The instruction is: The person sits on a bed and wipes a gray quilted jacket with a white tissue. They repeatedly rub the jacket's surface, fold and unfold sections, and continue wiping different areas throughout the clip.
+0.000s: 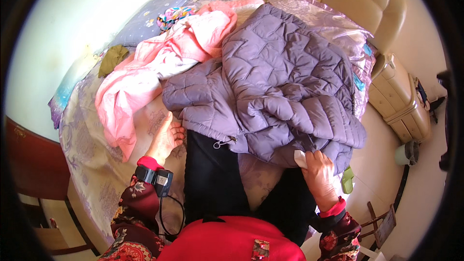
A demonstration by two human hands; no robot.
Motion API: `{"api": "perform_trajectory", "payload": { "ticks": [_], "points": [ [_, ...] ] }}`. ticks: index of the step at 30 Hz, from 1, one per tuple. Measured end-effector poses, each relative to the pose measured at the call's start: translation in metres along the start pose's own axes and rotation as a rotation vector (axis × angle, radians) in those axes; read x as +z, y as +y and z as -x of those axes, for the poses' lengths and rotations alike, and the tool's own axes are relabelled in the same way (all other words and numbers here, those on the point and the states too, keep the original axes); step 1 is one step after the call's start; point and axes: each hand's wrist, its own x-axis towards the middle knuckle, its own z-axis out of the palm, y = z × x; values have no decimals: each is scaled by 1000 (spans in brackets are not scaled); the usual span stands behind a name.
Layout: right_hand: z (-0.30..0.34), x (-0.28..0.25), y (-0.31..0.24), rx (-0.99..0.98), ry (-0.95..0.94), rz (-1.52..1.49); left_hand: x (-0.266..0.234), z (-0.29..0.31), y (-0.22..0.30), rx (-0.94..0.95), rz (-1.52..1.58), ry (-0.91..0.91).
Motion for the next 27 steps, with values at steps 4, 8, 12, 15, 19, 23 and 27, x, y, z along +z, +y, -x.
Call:
{"api": "perform_trajectory", "payload": {
  "ticks": [4,8,12,15,19,23,27],
  "points": [
    [2,-24,20,72,152,22,11,-30,1,50,81,4],
    [15,-38,40,79,178,14,26,-55,11,252,375,-21],
    [37,-40,46,144,215,52,39,-59,24,239,421,-226],
    [44,-33,48,194,229,41,42,-62,37,233,380,-210],
    [47,-15,56,274,232,20,5,-101,39,335,404,-154],
    [68,1,74,488,237,-100,60,-7,64,406,415,-101],
    [87,21,88,707,216,-249,20,36,26,478,339,-72]
  ]
}}
